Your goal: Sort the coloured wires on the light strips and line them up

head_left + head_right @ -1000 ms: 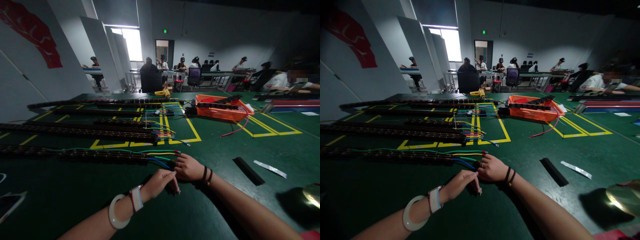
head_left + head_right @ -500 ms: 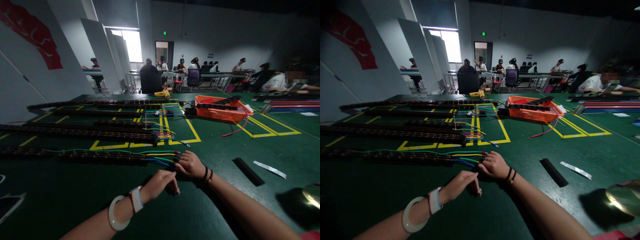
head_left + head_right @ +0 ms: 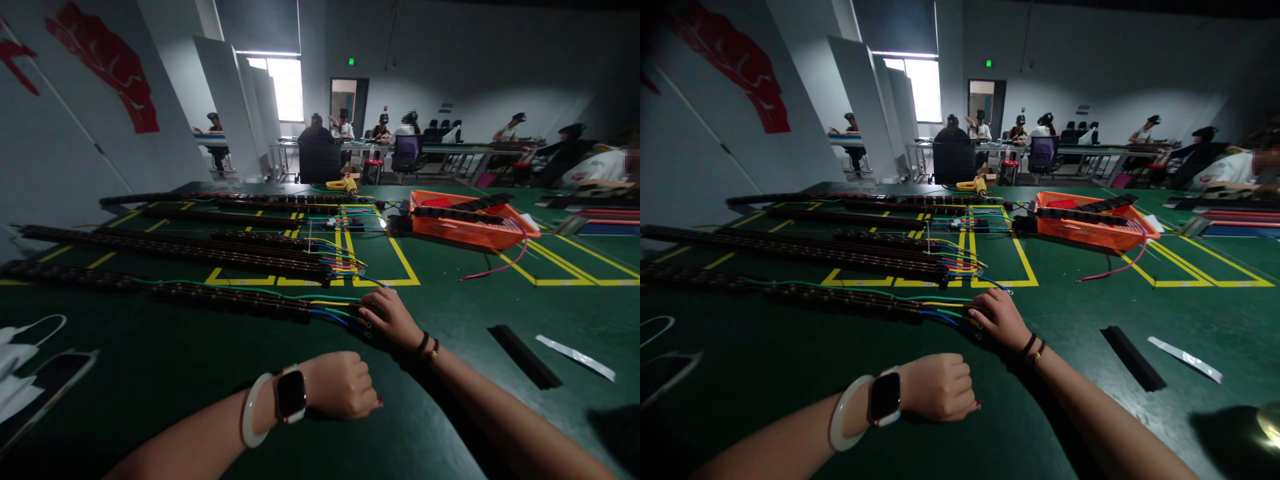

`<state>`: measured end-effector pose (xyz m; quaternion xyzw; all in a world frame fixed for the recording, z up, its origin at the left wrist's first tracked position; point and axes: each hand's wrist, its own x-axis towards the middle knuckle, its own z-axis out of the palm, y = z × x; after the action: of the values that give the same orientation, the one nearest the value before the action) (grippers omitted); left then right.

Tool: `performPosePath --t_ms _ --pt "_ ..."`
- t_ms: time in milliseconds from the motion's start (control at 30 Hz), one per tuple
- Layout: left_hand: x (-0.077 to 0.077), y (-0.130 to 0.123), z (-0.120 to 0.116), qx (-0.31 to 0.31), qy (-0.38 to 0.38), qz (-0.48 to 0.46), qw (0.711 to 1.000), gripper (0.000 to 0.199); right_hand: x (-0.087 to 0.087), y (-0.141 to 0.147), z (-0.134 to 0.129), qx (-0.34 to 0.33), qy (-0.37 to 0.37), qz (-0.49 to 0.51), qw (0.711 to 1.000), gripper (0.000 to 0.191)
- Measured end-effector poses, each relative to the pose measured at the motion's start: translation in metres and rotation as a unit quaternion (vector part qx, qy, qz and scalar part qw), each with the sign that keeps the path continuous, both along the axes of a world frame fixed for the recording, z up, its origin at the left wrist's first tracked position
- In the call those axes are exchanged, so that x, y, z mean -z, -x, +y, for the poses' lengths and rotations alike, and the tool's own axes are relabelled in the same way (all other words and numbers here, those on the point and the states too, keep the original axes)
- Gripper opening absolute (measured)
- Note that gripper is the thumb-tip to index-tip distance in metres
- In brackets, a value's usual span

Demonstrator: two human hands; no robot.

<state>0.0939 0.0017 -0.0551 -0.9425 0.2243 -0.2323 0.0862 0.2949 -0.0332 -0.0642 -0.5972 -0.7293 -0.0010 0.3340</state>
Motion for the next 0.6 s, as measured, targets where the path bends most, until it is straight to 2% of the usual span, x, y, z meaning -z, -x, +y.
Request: performPosePath --t_ms 100,200,300,467,600 --pt "-0.001 0.0 0.0 0.016 -0.029 -0.005 0.999 0.025 -0.005 0.005 0.015 -0.007 0.049 0.011 0.999 0.041" --pt "-0.001 0.0 -0.001 0.029 -0.042 -0.001 0.999 0.024 -0.009 0.01 0.033 -0.029 0.112 -0.017 0.993 0.058" --pt "0.0 0.0 -0.002 0.033 -0.043 0.001 0.999 0.025 -0.01 0.014 0.049 -0.055 0.174 -0.046 0.982 0.066" --pt "0.0 0.001 -0.004 0.035 -0.046 0.012 0.998 0.026 -0.013 0.016 0.065 -0.104 0.233 -0.073 0.964 0.057" --pt "-0.002 0.001 -0.004 0.039 -0.047 0.009 0.998 0.025 -0.011 0.015 0.067 -0.13 0.292 -0.028 0.947 0.052"
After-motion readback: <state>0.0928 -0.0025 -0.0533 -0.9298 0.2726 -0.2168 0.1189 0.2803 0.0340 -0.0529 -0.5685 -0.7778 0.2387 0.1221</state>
